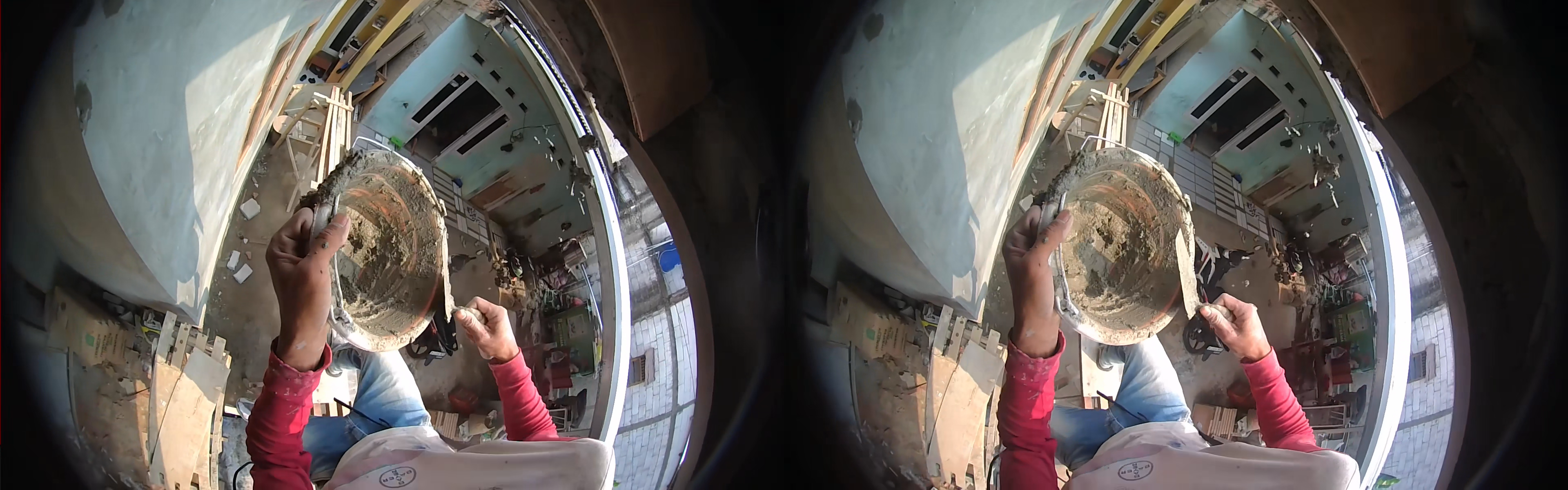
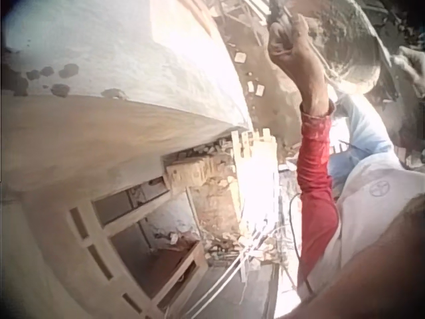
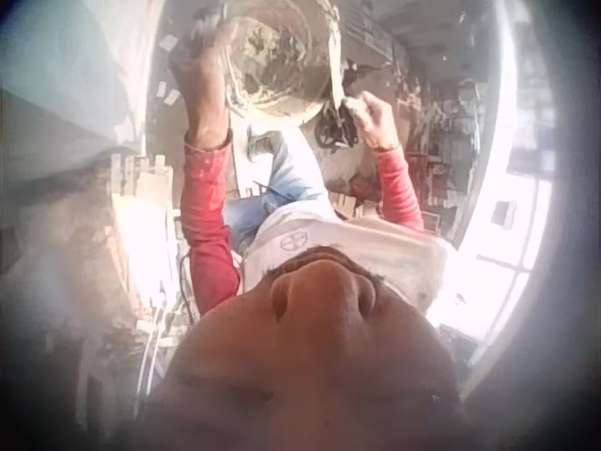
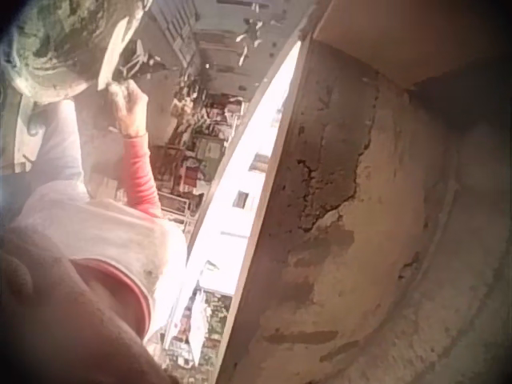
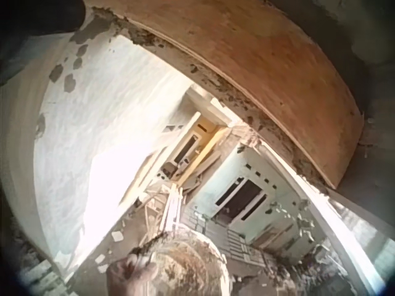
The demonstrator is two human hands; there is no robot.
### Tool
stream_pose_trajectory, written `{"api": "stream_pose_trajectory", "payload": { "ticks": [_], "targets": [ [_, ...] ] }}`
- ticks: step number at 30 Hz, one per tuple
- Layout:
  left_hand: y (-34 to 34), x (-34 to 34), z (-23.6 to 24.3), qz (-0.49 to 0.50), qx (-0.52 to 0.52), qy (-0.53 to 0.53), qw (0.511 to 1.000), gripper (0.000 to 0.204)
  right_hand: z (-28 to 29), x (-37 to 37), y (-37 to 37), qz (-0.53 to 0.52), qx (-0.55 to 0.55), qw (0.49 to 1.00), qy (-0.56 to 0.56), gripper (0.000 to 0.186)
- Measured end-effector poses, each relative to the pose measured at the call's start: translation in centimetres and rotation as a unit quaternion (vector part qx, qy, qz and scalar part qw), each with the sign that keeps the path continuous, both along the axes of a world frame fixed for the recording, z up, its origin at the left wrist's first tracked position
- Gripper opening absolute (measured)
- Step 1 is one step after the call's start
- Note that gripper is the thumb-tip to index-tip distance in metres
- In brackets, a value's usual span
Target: The person applies plaster to the upper edge of an interior wall using a trowel and a bucket of mixture. The person repeatedly scoops mixture from the bucket and spreads it onto the wall surface while standing on a wooden scaffold.
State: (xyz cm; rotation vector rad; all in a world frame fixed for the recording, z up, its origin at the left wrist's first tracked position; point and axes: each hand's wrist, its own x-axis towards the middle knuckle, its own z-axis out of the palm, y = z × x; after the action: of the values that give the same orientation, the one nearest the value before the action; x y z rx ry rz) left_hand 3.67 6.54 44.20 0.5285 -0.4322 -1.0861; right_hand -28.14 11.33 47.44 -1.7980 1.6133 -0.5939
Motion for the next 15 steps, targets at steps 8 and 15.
{"api": "stream_pose_trajectory", "payload": {
  "ticks": [8, 15],
  "targets": [
    [1.2, -2.6, 0.7, 0.025, 0.027, -0.237, 0.971, 0.039, 3.2, 9.4, -7.4, 0.201, -0.351, 0.678, 0.613, 0.033],
    [0.0, -2.5, -1.2, 0.132, 0.018, -0.385, 0.913, 0.033, 0.0, 14.4, -4.6, 0.355, -0.247, 0.793, 0.429, 0.02]
  ]
}}
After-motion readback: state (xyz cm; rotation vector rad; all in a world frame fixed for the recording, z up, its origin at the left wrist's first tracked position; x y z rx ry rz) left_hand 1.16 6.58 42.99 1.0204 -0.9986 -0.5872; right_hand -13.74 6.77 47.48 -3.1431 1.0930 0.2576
